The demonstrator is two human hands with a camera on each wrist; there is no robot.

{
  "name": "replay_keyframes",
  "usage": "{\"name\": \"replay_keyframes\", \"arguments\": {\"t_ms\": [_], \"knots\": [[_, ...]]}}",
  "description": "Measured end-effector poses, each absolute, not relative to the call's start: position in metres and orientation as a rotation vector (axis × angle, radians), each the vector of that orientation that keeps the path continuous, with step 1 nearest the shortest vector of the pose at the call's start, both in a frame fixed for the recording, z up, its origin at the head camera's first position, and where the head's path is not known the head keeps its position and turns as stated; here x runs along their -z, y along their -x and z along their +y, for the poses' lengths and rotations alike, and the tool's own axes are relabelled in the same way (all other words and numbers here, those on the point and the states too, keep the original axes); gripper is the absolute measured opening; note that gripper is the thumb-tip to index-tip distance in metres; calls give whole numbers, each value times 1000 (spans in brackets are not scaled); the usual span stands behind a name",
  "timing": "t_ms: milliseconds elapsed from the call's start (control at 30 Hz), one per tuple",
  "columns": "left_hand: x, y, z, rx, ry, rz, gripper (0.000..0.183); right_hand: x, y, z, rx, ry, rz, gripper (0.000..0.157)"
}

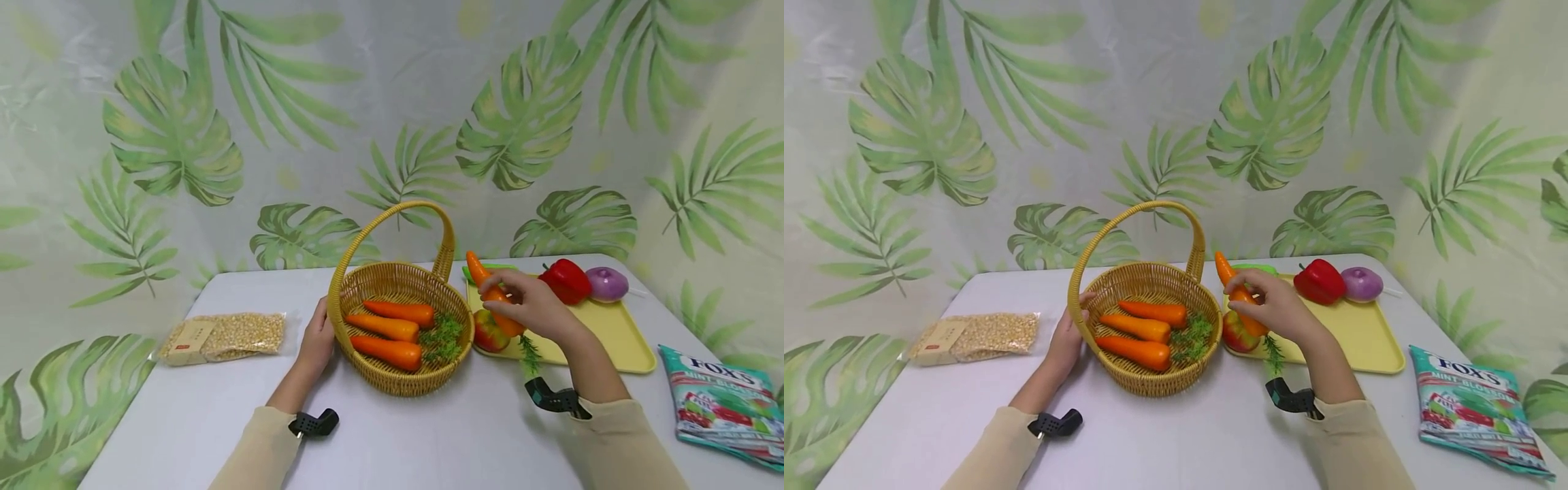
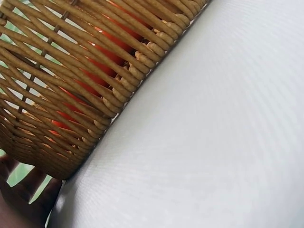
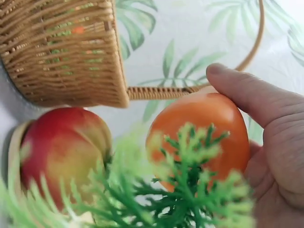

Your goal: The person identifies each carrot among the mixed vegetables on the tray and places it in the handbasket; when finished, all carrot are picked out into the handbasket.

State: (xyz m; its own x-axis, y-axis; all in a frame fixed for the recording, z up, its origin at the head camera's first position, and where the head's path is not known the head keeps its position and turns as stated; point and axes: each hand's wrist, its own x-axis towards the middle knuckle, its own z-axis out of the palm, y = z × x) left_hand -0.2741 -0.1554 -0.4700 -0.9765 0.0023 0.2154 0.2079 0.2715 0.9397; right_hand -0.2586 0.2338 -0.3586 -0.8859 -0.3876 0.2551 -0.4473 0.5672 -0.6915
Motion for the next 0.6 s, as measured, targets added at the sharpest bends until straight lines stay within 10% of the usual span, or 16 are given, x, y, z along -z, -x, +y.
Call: {"name": "replay_keyframes", "arguments": {"t_ms": [600], "knots": [[470, 273, -157, 1802, 182, -2368, 45, 367, 254, 221, -1355, -948, -2871, 84]]}}
